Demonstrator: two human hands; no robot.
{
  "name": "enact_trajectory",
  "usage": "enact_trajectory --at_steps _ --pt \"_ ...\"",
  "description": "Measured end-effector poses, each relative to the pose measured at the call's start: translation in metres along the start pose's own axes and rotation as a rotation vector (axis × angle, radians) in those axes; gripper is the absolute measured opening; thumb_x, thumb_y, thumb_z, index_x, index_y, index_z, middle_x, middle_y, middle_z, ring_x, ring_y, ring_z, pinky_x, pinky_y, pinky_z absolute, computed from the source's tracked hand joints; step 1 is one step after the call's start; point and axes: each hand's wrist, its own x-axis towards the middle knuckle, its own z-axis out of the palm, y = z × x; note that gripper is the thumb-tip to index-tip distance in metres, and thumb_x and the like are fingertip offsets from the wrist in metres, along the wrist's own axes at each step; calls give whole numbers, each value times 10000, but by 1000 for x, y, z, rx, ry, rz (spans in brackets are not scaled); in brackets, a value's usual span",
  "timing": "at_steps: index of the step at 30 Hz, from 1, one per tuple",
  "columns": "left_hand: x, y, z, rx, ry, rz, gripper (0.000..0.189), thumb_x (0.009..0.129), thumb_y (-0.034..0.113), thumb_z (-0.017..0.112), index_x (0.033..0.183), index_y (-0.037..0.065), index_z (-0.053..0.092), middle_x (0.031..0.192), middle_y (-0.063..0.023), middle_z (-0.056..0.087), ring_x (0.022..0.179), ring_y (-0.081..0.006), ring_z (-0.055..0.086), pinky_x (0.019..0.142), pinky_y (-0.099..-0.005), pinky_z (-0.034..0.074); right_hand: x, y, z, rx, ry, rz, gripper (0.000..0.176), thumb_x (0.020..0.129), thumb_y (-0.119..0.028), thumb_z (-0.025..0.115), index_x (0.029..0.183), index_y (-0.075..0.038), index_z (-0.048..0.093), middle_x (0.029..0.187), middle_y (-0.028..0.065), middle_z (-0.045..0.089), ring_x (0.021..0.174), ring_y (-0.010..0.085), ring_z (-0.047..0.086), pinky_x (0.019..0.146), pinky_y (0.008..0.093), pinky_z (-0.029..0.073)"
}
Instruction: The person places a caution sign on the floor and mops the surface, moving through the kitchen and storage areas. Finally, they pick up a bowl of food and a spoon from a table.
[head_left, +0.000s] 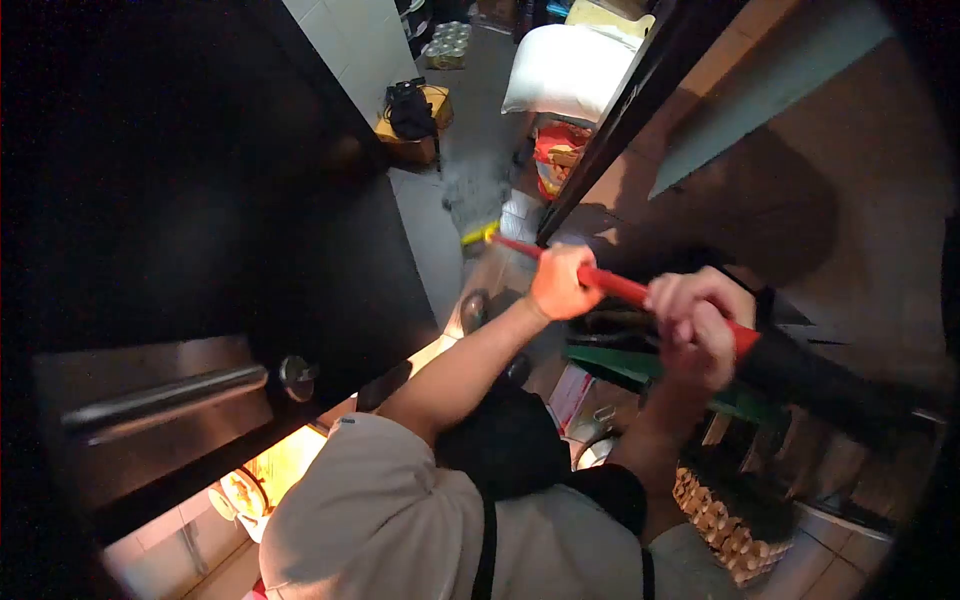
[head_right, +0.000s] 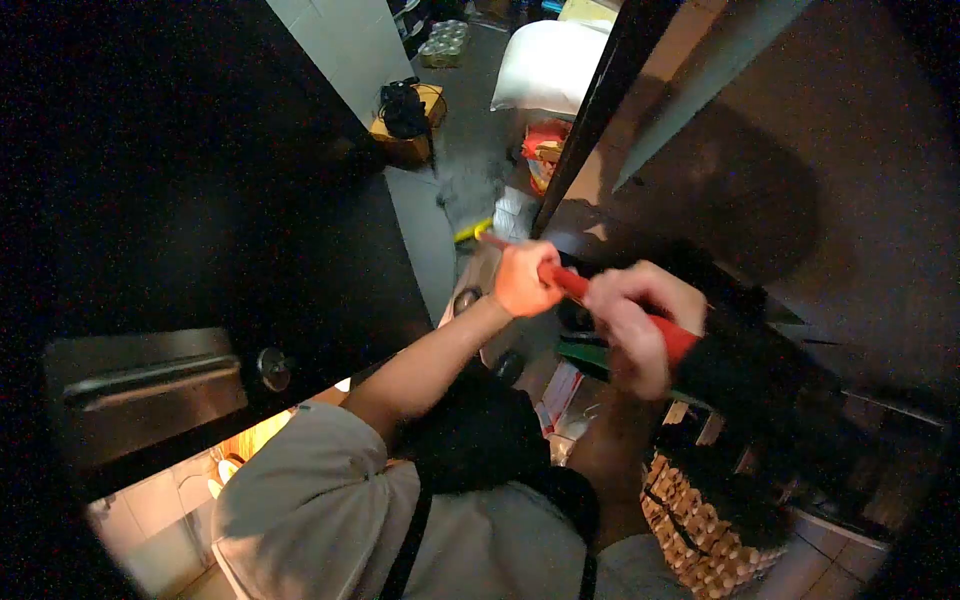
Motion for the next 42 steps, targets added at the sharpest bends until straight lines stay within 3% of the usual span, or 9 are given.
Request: enact_trajectory --at_steps 4,14,22,25,28,29,34,38,42 --pt "-26 10 -19 -89 -438 -34 290 584 278 781 668 78 589 630 -138 610 644 -369 634 592 -426 500 1 -43 7 161 -196 -198 375 888 -352 647 721 -53 495 603 35 484 520 149 465 555 343 418" --pt "-66 -6 -67 66 -247 267 250 688 219 725 598 97 526 571 -116 574 531 -350 586 499 -446 457 -83 -2 60 -48 14 -447 290 841 -268 740 801 -54 550 706 72 592 622 220 590 620 387 526" --pt "-159 -123 -86 388 -86 -227 157 785 173 685 778 39 606 906 -181 650 958 -385 614 896 -475 470 -189 128 107 -149 160 -75 44 860 -5 631 863 -26 593 808 70 613 725 145 582 682 301 478" --pt "-190 -133 -96 684 7 -24 174 773 177 710 782 35 610 920 -184 646 983 -387 601 942 -475 463 -228 135 123 -175 152 -16 93 863 41 628 910 -32 592 814 39 591 709 101 539 646 246 431" --pt "-198 -73 -107 494 -129 -45 198 761 202 734 771 47 612 894 -173 653 931 -382 614 968 -469 456 -249 74 135 -254 211 166 55 877 5 639 907 -35 616 812 36 612 730 115 574 673 268 460" --pt "-199 -49 -105 454 -155 -88 291 723 249 798 755 71 570 829 -135 638 860 -380 619 781 -445 515 -250 44 134 -310 235 238 33 883 -11 642 896 -35 625 813 36 625 741 125 594 690 281 478" --pt "-218 51 -100 215 -339 54 360 709 298 829 713 64 555 676 -137 597 639 -375 596 612 -450 475 -236 -81 134 -407 308 -132 231 909 -171 641 730 -29 605 637 46 579 591 160 576 583 282 471" --pt "-236 66 -78 -139 -517 258 336 724 373 762 674 110 560 651 -108 590 637 -364 611 588 -459 456 -230 -129 121 -186 -2 -286 375 864 -295 678 620 -60 517 533 49 519 448 171 506 474 307 427" --pt "-236 61 -69 -175 -636 352 283 701 358 725 719 120 574 678 -86 606 645 -351 615 608 -465 462 -253 -126 151 -209 299 -317 376 807 -224 699 588 -79 431 499 37 488 395 165 453 435 309 388"
